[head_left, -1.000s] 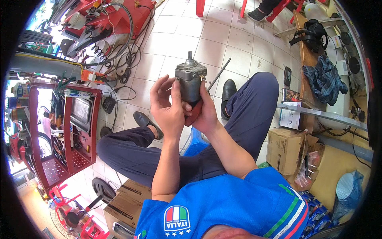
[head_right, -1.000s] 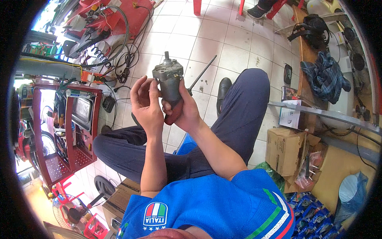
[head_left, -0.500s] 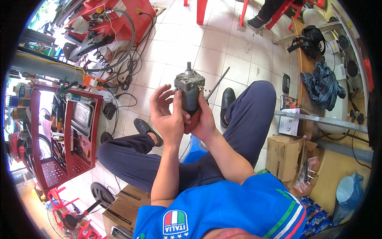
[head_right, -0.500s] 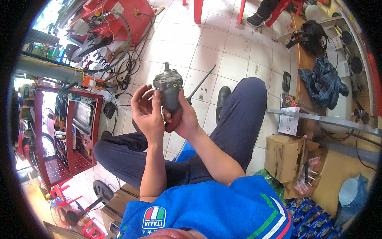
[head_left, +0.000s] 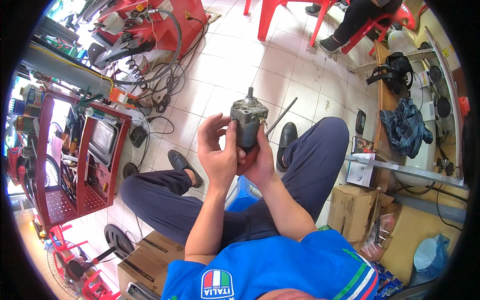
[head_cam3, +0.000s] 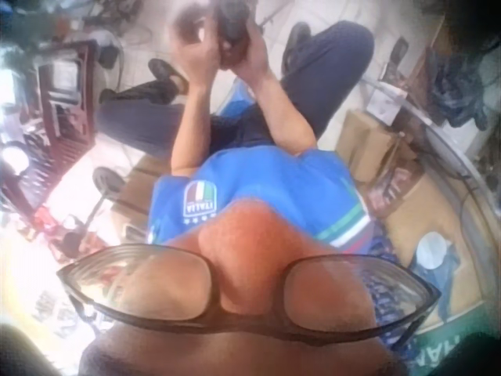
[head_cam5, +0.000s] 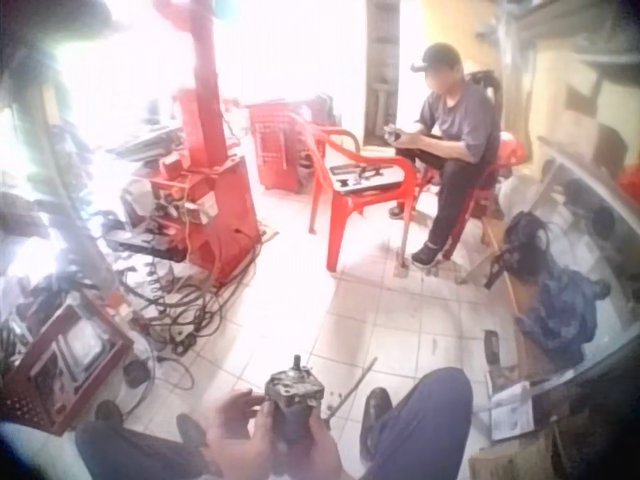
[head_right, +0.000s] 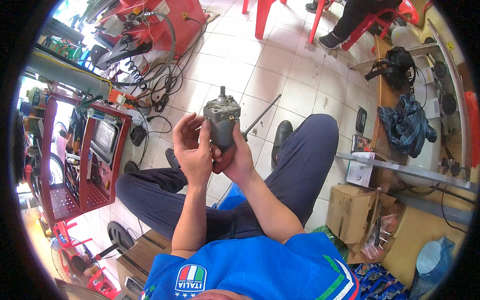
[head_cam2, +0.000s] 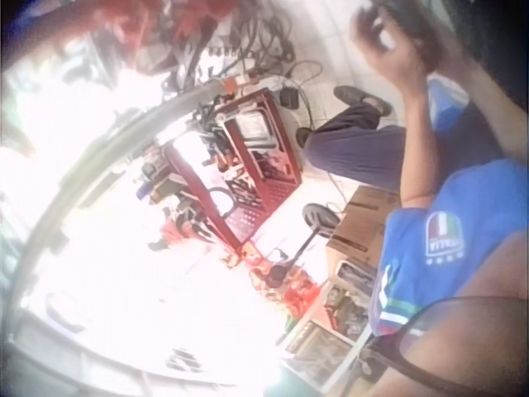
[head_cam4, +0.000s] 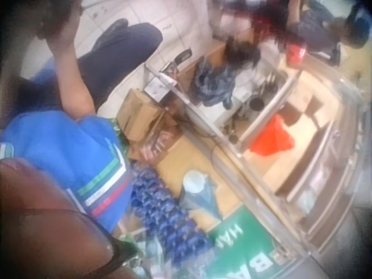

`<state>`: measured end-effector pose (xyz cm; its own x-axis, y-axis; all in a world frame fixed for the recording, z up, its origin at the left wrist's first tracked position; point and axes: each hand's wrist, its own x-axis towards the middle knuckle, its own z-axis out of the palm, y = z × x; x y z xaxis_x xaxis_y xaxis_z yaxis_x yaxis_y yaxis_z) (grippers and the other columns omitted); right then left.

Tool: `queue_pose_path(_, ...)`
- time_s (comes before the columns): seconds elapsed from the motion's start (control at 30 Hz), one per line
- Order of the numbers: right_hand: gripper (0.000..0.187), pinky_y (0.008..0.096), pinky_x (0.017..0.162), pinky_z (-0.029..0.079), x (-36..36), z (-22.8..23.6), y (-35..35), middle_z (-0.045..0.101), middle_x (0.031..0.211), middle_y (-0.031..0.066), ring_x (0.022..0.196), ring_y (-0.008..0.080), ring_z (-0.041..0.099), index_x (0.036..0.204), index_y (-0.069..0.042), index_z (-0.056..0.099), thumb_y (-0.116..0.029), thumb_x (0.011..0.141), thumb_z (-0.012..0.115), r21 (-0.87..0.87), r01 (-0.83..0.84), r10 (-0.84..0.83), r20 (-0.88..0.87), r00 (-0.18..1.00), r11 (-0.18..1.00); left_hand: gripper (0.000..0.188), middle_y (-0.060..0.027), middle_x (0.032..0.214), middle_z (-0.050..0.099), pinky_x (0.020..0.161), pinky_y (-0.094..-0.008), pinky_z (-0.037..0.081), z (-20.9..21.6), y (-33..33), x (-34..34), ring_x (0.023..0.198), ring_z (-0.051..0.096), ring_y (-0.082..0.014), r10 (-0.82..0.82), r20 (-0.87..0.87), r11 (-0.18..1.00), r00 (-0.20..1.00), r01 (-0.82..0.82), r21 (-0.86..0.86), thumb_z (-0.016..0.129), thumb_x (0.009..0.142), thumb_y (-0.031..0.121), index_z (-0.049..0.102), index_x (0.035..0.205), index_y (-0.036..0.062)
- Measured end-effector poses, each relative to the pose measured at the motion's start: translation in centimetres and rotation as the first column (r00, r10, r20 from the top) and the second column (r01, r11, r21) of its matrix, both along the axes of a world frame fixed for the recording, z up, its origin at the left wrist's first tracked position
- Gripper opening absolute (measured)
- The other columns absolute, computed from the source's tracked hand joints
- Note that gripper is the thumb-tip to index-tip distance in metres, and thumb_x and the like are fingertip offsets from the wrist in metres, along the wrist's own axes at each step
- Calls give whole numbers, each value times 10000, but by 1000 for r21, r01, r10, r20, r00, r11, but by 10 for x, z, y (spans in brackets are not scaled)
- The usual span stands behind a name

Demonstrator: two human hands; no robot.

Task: The person holds a small metal motor component and uses a screwdriver to remove screws from its housing, turning the part over to work on different sides.

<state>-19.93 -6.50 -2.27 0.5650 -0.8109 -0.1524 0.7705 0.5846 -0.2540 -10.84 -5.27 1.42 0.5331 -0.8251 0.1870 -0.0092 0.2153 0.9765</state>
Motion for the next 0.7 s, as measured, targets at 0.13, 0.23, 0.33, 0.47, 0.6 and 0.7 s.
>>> queue_pose_path(0.13, 611, 265, 584, 449, 1, -7, -3, 611, 828, 35, 642, 115, 538, 1251, -68, 553, -596, 1014, 358, -25, -21, 22, 51, 998, 999, 313, -125, 1142, 575, 809, -253, 517, -2, 1, -3, 962, 606, -155, 110, 91, 990, 990, -100, -101, 673, 901, -39, 514, 1168, -2)
queue_pose_path(0.23, 558, 282, 643, 485, -3, -14, -5, 627, 930, 44, 729, 129, 574, 1228, -66, 570, -557, 1014, 412, -74, 6, -4, 23, 1000, 997, 252, -101, 1015, 595, 801, -275, 517, -2, 7, -8, 906, 615, -163, 141, 248, 977, 958, -94, -194, 710, 843, -87, 560, 1023, 5)
queue_pose_path(0.33, 414, 304, 776, 528, 0, -2, -2, 627, 999, 52, 912, 153, 612, 1214, -71, 550, -434, 1020, 502, 43, 109, -107, -59, 993, 993, 207, -120, 919, 661, 792, -312, 539, -3, 5, -12, 889, 664, -214, 147, 393, 971, 908, -57, -231, 767, 787, -66, 629, 924, 2)
queue_pose_path(0.47, 301, 319, 797, 531, 1, 2, -1, 614, 1058, 74, 943, 175, 613, 1219, -97, 483, -335, 1036, 501, -108, 182, -189, -56, 980, 977, 252, -133, 986, 683, 747, -297, 541, -5, 3, -18, 905, 672, -213, 129, 386, 987, 913, -79, -143, 803, 756, -35, 674, 967, 14)
queue_pose_path(0.6, 255, 341, 823, 530, 2, 4, 1, 607, 1088, 95, 957, 191, 610, 1231, -115, 456, -270, 1036, 511, -73, 215, -219, -62, 974, 974, 253, -119, 1004, 677, 715, -269, 522, -3, 3, -19, 881, 650, -181, 141, 411, 983, 901, -76, -170, 787, 763, -56, 660, 971, 12)
queue_pose_path(0.7, 247, 349, 842, 527, 3, 1, -1, 610, 1102, 103, 967, 200, 610, 1238, -111, 457, -241, 1036, 513, -111, 253, -264, -98, 960, 961, 252, -98, 1011, 665, 713, -238, 494, -4, -3, -20, 871, 611, -133, 151, 456, 977, 877, -60, -206, 762, 786, -80, 634, 984, 11)
